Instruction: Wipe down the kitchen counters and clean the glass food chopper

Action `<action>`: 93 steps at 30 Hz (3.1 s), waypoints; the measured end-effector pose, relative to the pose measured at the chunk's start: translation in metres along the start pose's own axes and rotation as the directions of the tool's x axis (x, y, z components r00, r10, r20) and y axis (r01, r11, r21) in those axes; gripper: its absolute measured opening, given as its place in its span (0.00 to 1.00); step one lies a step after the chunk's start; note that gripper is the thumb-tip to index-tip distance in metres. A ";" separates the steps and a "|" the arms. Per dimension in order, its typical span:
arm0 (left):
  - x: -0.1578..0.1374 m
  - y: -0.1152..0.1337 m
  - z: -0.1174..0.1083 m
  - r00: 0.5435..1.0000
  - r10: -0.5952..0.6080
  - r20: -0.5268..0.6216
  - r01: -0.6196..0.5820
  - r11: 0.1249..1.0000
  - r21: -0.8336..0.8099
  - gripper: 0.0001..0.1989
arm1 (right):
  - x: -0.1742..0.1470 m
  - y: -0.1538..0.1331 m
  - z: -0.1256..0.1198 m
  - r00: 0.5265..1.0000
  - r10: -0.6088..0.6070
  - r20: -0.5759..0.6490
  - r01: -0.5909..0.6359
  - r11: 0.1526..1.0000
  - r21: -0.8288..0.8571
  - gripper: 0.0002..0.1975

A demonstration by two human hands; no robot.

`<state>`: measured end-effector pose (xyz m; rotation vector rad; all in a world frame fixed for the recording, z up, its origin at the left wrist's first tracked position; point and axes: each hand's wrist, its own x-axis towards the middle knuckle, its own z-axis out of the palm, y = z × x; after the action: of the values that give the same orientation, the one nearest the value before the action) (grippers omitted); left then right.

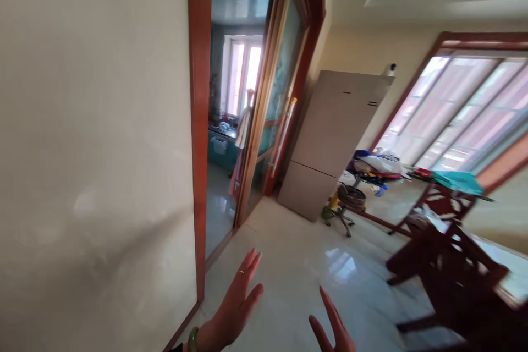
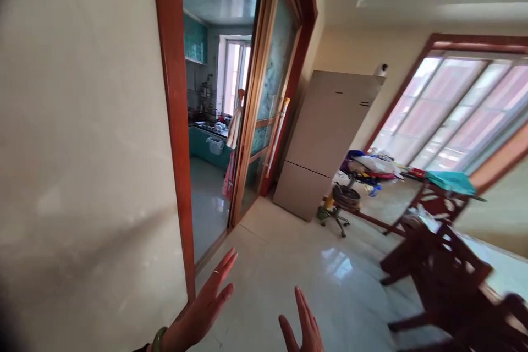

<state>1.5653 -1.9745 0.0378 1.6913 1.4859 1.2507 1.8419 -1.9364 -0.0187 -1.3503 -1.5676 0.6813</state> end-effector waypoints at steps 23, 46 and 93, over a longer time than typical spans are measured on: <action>0.435 -0.166 -0.077 0.881 -0.005 -0.473 0.042 0.997 0.068 0.21 | 0.517 -0.041 0.296 0.704 -0.506 0.498 0.436 0.862 0.258 0.32; 0.485 -0.375 -0.423 -0.115 -0.134 -0.984 0.447 0.878 -0.171 0.26 | 0.656 -0.311 0.802 -0.069 -0.806 0.588 0.141 0.576 0.806 0.24; 0.876 -0.820 -1.413 0.442 -0.236 -0.865 0.527 0.849 0.038 0.23 | 0.905 -0.715 1.784 0.248 -0.563 0.789 -0.046 0.806 0.590 0.24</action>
<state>-0.1053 -1.1776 0.1475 0.7026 2.5816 1.7226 -0.0433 -0.9666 0.1131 -0.0479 -2.2051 1.7557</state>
